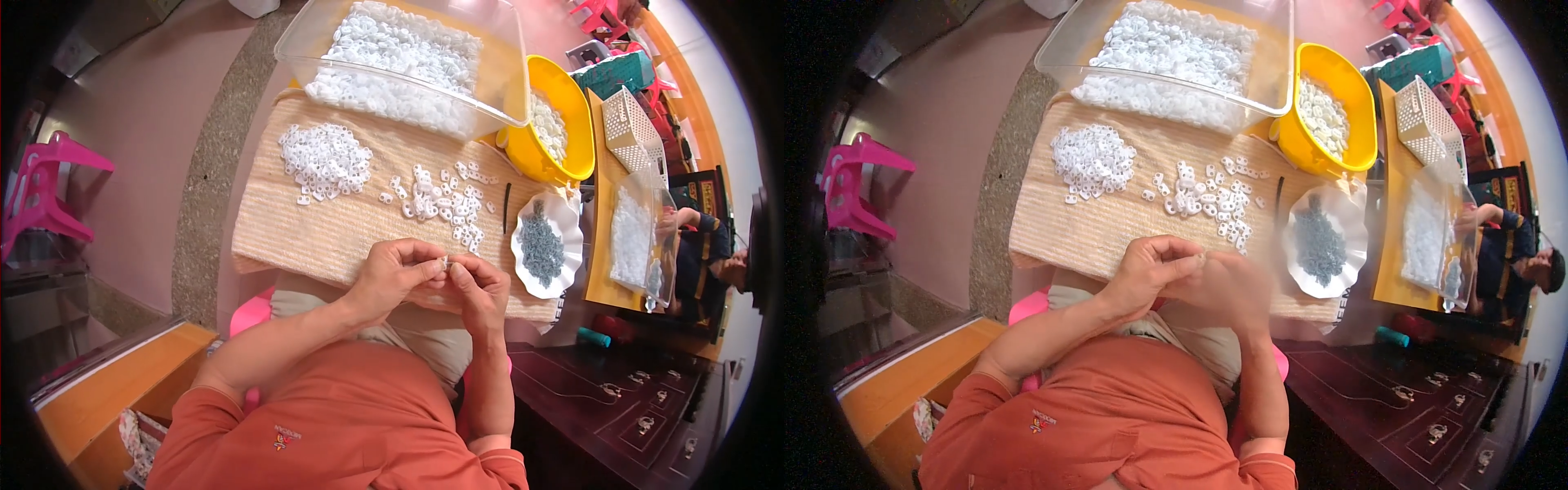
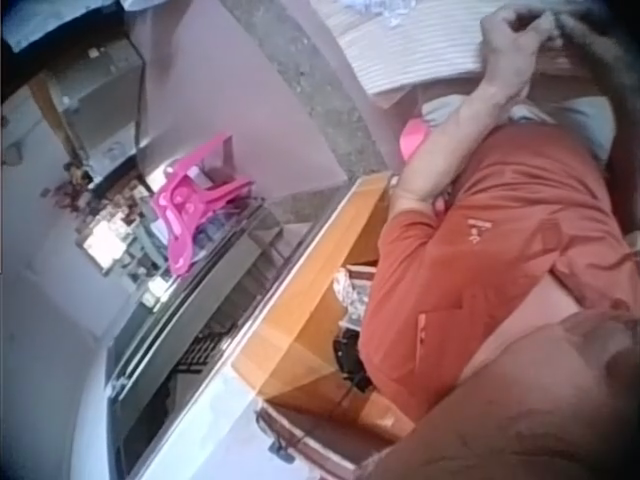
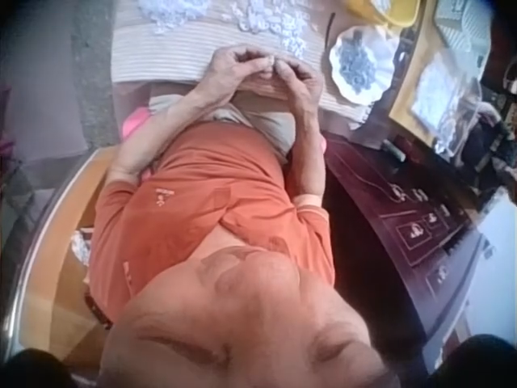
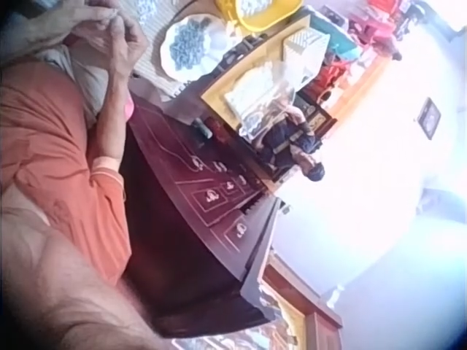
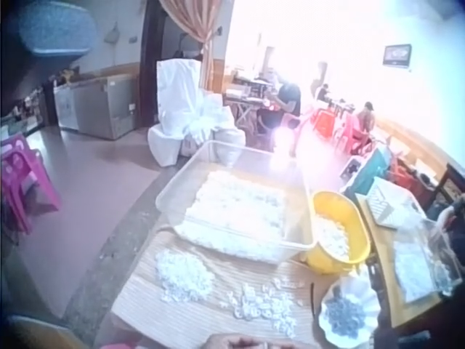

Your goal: Manual assembly of small white plastic components by pressing them together.

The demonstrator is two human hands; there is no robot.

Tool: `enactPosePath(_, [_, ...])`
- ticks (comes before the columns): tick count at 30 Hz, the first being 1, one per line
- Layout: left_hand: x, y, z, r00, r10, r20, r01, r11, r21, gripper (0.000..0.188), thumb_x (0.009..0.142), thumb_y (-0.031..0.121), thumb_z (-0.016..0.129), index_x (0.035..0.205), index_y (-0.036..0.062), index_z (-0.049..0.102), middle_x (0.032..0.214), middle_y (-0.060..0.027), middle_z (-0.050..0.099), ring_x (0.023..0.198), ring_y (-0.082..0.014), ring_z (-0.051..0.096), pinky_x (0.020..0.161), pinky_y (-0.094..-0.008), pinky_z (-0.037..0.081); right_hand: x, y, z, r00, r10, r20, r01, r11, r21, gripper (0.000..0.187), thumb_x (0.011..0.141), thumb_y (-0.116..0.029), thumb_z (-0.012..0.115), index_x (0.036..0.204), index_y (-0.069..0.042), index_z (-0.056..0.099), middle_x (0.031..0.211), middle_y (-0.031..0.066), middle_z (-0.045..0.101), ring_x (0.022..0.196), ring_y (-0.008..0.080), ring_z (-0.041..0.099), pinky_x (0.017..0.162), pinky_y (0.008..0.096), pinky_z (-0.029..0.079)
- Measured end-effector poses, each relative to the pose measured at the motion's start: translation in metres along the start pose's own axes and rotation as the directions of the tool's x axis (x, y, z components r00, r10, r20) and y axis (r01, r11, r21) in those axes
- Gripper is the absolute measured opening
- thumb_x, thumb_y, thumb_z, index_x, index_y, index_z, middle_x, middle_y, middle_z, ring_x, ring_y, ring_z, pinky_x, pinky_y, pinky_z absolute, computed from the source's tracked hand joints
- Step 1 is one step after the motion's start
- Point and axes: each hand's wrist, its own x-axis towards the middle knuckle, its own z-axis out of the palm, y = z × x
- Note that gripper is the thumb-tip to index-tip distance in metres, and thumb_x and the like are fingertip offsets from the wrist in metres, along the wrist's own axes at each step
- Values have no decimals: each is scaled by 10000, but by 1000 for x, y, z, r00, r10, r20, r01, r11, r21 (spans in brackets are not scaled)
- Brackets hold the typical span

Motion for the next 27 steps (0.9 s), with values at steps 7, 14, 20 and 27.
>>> enactPosePath(7, [-2, 9, 0, 1000, 10, -20, -11, 1000, -12, 196, 867, 76, 646, 1040, -4, 602, 887, -62, 650, 779, -125, 650, 664, -250, 560, -4, 16, -16, 999, -45, 5, 45, 999, 19, 170, 873, -65, 634, 998, 48, 653, 854, 61, 663, 723, 102, 613, 680, 233, 509])
enactPosePath(14, [-1, 10, -1, 991, 118, -57, -122, 990, -72, 171, 884, 25, 601, 1041, -41, 604, 896, -77, 642, 763, -114, 631, 717, -240, 551, 17, 3, -16, 997, 3, -82, -5, 1000, -27, 144, 856, -19, 633, 985, 41, 652, 829, 48, 642, 681, 89, 597, 630, 221, 514])
enactPosePath(20, [0, 24, -3, 978, 172, -118, -185, 976, -114, 162, 874, 38, 621, 1032, 0, 615, 896, -60, 643, 782, -134, 644, 749, -267, 554, 46, -25, 3, 976, -213, 46, 215, 909, -356, 248, 764, 5, 685, 1007, -15, 639, 878, 68, 606, 610, 96, 544, 528, 246, 439])
enactPosePath(27, [5, 33, -12, 959, 227, -171, -252, 957, -143, 153, 876, 42, 619, 1022, -6, 618, 867, -64, 645, 776, -138, 642, 747, -269, 553, 55, -37, 24, 938, -323, 128, 335, 738, -586, 283, 759, -82, 691, 1036, -80, 633, 854, 99, 594, 604, 243, 580, 556, 350, 462])
